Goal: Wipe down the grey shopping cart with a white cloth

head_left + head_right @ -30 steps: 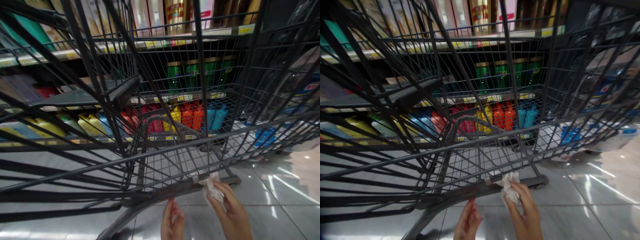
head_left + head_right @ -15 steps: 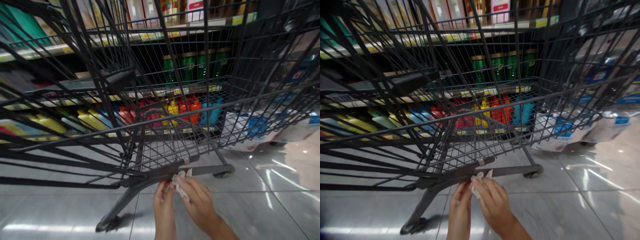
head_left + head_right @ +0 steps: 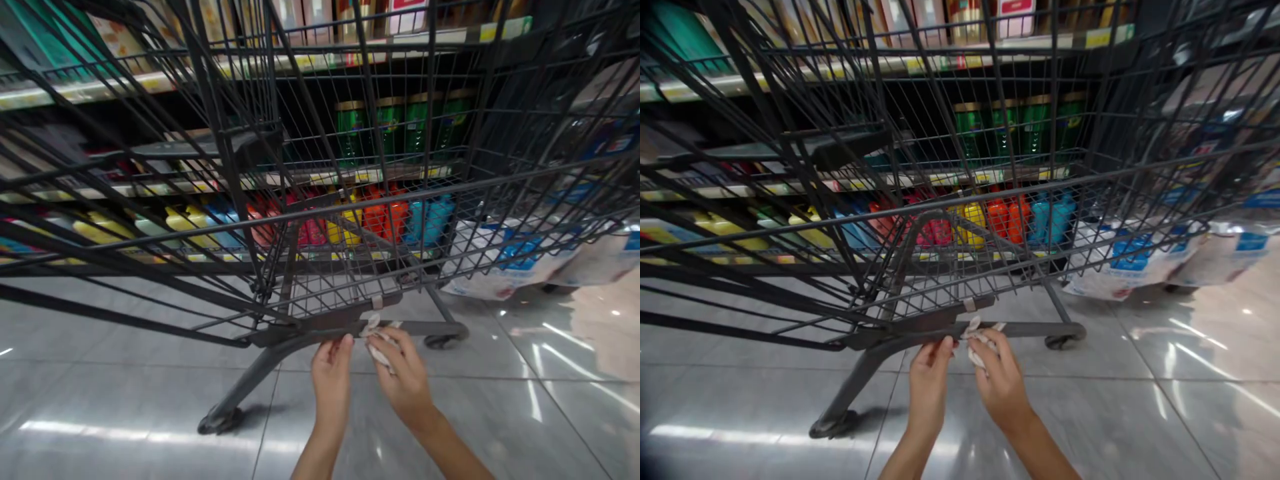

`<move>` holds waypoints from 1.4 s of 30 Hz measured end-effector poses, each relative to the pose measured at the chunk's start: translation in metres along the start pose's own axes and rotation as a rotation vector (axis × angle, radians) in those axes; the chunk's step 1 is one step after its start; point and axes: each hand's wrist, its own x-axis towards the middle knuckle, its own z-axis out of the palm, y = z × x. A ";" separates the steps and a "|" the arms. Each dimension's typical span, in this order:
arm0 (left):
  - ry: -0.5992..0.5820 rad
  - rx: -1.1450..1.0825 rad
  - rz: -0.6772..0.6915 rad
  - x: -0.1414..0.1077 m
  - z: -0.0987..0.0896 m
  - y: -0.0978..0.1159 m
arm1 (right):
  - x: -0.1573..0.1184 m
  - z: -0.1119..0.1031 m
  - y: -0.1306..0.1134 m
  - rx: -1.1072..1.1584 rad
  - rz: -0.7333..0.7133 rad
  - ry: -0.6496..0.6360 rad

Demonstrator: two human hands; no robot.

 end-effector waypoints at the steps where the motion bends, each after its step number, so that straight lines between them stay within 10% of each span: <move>1: 0.004 0.005 0.010 0.003 0.001 -0.003 | 0.000 0.003 -0.001 0.006 -0.005 0.002; 17: 0.038 0.099 0.116 0.016 0.000 -0.020 | -0.029 -0.005 0.028 -0.072 0.305 0.228; 23: 0.032 0.121 0.124 0.017 0.000 -0.020 | -0.032 0.010 0.010 -0.144 0.248 0.022; 30: 0.048 0.131 0.122 0.019 -0.001 -0.026 | -0.068 0.016 0.049 -0.271 0.065 0.063; 42: 0.034 -0.083 -0.160 -0.014 0.001 -0.048 | -0.032 -0.017 0.056 -0.144 0.539 0.418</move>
